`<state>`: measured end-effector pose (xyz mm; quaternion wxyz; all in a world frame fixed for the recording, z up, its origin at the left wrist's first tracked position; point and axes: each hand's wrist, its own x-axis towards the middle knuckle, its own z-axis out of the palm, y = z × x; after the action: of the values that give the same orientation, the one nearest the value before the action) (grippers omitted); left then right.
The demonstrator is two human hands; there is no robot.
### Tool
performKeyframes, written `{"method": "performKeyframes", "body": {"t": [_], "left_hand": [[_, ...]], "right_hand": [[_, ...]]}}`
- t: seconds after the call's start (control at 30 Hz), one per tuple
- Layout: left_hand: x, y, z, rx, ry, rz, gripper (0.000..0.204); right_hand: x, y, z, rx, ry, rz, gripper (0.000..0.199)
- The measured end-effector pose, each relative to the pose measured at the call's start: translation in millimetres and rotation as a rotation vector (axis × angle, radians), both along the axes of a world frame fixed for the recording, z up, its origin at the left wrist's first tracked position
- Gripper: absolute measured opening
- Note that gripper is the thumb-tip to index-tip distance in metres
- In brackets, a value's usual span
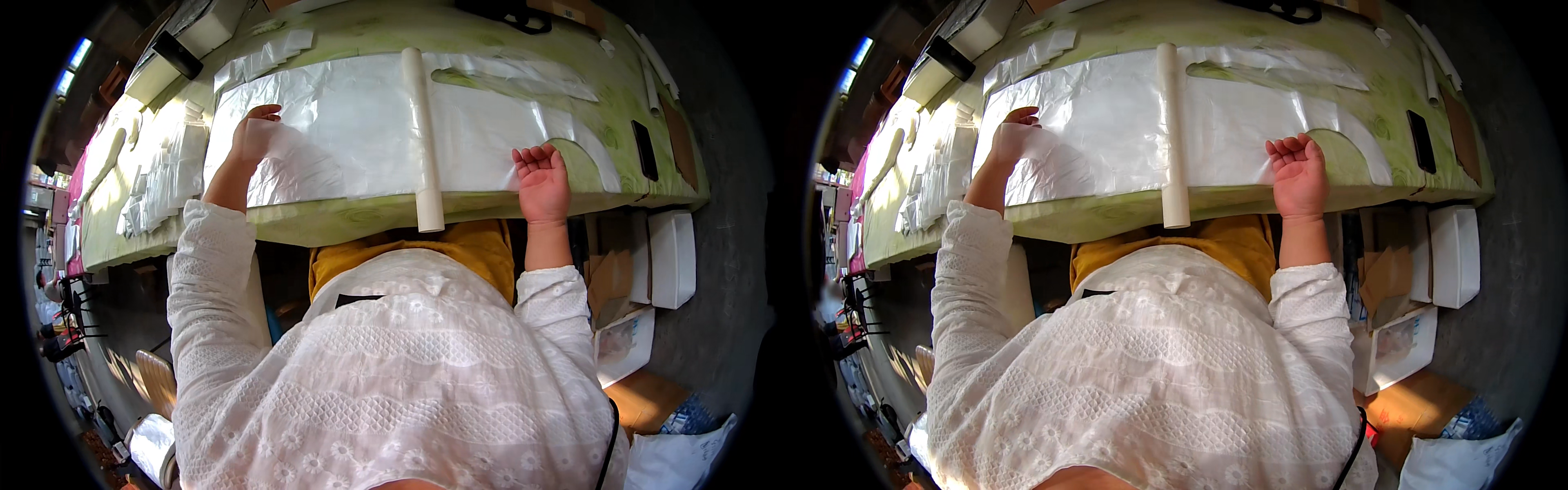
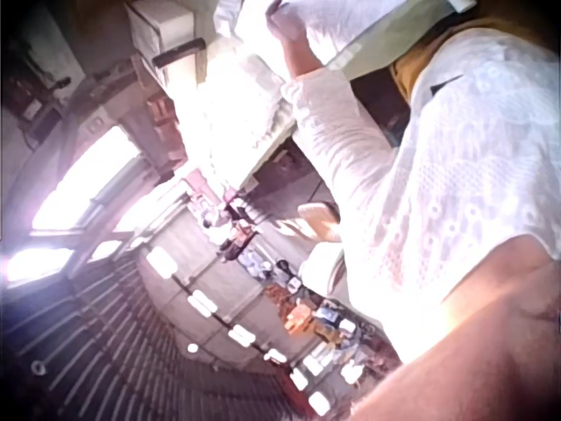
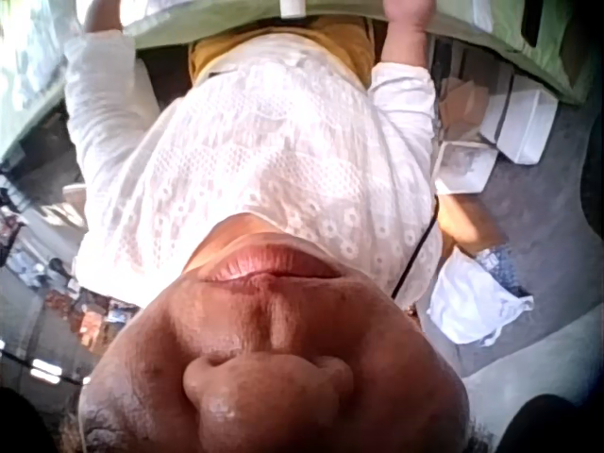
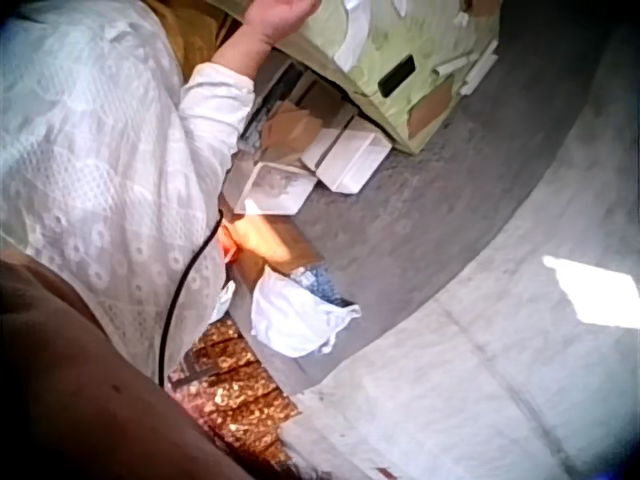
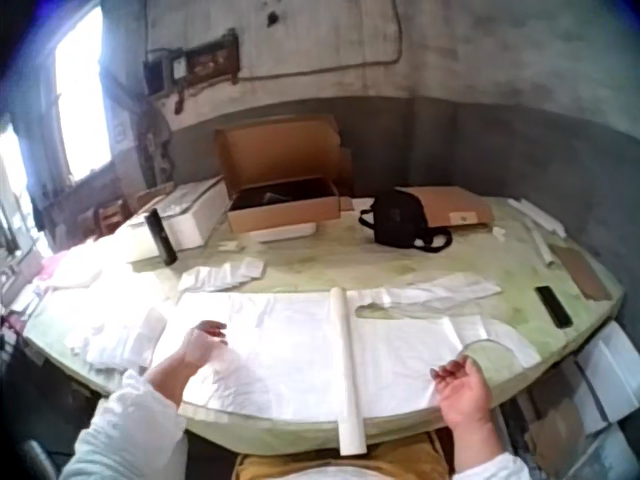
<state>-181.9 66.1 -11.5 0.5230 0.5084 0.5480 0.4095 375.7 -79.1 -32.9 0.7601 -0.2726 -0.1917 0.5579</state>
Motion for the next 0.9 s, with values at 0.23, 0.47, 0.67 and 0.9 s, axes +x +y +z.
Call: {"method": "performKeyframes", "body": {"t": [0.23,0.47,0.67,0.9], "left_hand": [[127,-5,48,0.183,0.973,0.283,0.049],[222,-38,37,0.287,0.193,0.176,0.035],[247,-84,15,0.444,0.566,-0.248,0.06],[240,-89,3,0.597,0.859,-0.277,0.067]], "right_hand": [[1,-3,7,-0.041,-0.131,-0.061,0.019],[-5,-3,9,-0.041,-0.196,-0.037,0.016],[-43,-19,16,-0.013,-0.749,-0.022,0.016],[-139,-50,47,0.527,-1.493,0.138,0.032]]}}
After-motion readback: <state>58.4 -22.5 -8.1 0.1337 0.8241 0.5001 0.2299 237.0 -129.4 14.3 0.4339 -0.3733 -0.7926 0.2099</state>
